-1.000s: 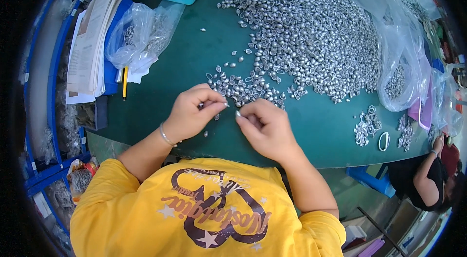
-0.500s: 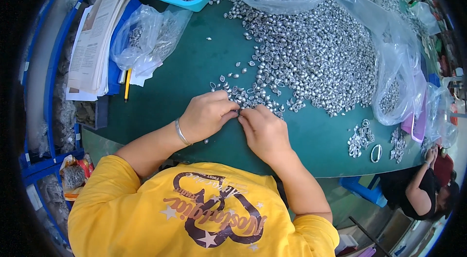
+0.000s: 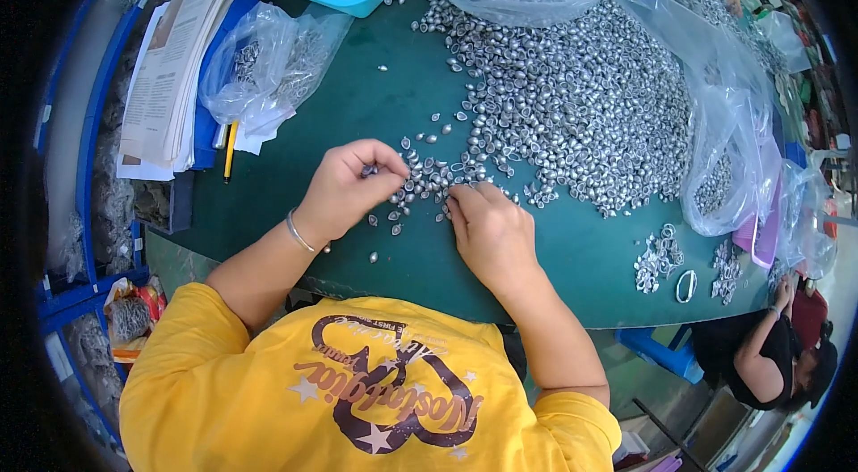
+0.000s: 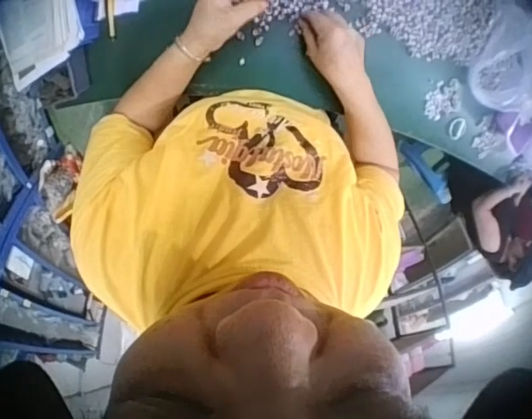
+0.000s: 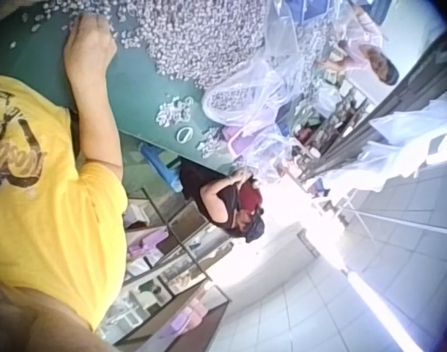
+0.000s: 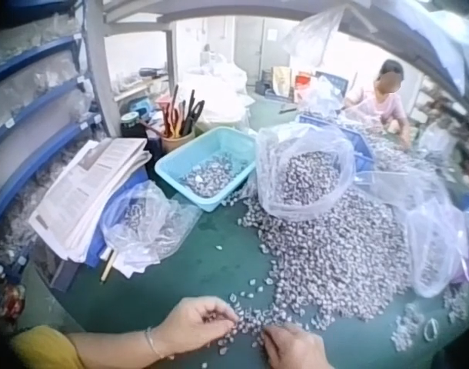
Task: The person sorts small metal components on a work surface by picking them up and placing them into different bags and containers.
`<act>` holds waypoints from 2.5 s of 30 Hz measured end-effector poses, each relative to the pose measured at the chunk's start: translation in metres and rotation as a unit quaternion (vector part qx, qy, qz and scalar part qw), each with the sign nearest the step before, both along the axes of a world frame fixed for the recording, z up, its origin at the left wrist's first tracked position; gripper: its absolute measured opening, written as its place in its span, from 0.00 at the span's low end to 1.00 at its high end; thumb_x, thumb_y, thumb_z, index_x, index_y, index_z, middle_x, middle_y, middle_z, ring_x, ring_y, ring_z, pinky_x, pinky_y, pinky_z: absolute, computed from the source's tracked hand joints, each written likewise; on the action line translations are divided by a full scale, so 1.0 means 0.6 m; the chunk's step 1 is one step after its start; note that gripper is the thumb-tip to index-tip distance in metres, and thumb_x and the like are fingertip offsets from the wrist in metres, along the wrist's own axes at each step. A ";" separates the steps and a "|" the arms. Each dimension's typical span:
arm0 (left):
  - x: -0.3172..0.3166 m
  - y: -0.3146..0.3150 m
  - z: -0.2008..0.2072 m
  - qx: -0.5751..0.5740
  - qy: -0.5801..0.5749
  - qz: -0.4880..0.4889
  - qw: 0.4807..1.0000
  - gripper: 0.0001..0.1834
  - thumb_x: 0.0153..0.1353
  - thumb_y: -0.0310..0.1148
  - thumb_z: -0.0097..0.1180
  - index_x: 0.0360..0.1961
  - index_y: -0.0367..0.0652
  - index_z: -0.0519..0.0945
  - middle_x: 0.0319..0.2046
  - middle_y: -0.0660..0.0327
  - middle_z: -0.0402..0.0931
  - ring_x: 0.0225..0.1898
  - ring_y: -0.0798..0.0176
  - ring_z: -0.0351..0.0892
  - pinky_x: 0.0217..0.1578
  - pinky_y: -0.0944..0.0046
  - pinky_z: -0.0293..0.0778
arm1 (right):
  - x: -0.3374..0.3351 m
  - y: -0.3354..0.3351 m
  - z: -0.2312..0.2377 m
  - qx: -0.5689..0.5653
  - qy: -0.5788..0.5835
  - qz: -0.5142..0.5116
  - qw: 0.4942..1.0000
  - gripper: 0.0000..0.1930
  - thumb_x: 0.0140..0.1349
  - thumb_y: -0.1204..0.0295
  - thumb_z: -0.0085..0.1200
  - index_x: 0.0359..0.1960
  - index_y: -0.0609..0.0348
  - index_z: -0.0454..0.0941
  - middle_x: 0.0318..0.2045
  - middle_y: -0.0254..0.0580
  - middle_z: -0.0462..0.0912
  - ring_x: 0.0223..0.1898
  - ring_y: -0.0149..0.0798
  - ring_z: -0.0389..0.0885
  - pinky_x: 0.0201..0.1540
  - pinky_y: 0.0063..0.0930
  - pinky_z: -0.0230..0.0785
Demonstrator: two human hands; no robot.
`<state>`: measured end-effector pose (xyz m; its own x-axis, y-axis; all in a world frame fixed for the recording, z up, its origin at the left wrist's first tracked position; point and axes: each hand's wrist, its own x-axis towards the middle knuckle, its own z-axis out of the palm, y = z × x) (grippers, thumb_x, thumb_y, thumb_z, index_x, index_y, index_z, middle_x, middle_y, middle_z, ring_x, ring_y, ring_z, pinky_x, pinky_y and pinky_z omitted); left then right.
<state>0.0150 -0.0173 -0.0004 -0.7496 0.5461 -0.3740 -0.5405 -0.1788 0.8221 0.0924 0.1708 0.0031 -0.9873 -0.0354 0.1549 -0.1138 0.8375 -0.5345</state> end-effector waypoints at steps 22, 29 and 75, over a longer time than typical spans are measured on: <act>-0.015 -0.011 0.007 0.068 -0.063 -0.001 0.996 0.05 0.62 0.27 0.50 0.38 0.37 0.73 0.30 0.60 0.75 0.25 0.75 0.68 0.22 0.78 0.64 | 0.004 0.061 -0.016 -0.764 -0.223 -0.028 0.605 0.08 0.60 0.78 0.52 0.40 0.65 0.75 0.32 0.49 0.80 0.18 0.22 0.64 0.19 0.14 0.56; -0.004 -0.024 -0.001 0.099 -0.095 0.028 0.990 0.03 0.60 0.25 0.52 0.34 0.38 0.74 0.31 0.60 0.75 0.26 0.73 0.70 0.24 0.78 0.66 | -0.001 0.062 -0.020 -0.824 -0.179 -0.029 0.537 0.06 0.57 0.78 0.47 0.36 0.65 0.74 0.23 0.45 0.75 0.16 0.26 0.62 0.17 0.15 0.54; -0.034 -0.004 -0.001 -0.200 0.294 0.054 0.933 0.04 0.50 0.24 0.61 0.29 0.37 0.80 0.21 0.69 0.71 0.22 0.78 0.65 0.23 0.76 0.64 | -0.088 0.011 -0.013 -0.039 0.014 0.063 0.997 0.04 0.52 0.73 0.55 0.29 0.56 0.80 0.24 0.41 0.78 0.26 0.46 0.78 0.29 0.36 0.72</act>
<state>-0.0051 -0.0197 -0.0009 -0.9323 0.3597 -0.0379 0.0290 0.1786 0.9835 0.0396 0.1774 -0.0047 -0.9710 -0.1464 0.1888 -0.2316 0.7709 -0.5933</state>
